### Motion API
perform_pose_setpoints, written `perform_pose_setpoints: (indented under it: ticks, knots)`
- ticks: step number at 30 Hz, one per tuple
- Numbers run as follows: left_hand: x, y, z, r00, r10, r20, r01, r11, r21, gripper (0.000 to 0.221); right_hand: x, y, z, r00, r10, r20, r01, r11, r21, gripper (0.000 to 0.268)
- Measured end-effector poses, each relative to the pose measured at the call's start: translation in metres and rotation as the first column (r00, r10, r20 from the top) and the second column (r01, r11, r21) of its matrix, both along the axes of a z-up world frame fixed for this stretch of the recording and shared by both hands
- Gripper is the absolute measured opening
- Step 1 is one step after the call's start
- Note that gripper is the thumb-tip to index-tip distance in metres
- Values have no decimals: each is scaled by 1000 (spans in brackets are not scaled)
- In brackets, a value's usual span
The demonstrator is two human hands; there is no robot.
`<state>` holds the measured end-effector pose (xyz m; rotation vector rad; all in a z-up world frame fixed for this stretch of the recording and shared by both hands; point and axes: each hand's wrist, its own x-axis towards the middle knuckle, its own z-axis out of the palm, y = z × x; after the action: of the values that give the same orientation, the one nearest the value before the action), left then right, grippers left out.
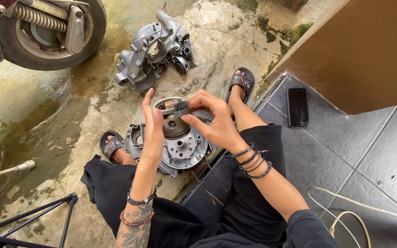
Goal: Inspecting and fitting together various motorcycle engine components including a piston, cylinder sleeve, and clutch assembly.
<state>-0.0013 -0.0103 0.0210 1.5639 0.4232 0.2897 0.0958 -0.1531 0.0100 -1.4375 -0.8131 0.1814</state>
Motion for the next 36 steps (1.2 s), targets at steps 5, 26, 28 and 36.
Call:
perform_pose_setpoints:
  ticks: [5,26,28,36]
  knots:
    - [8,1,-47,980,-97,176,114,990,-84,125,-9,2,2,985,-102,141,108,993,-38,16]
    - [-1,27,-24,983,176,52,-131,873,-471,79,164,-259,-180,550,-820,156,476,154,-866,103]
    - [-3,27,-28,986,158,53,-114,872,-475,76,157,-269,-196,510,-857,77,360,131,-924,111]
    - [-1,19,-24,991,135,19,-109,869,-482,74,174,-301,-258,572,-802,175,399,85,-913,108]
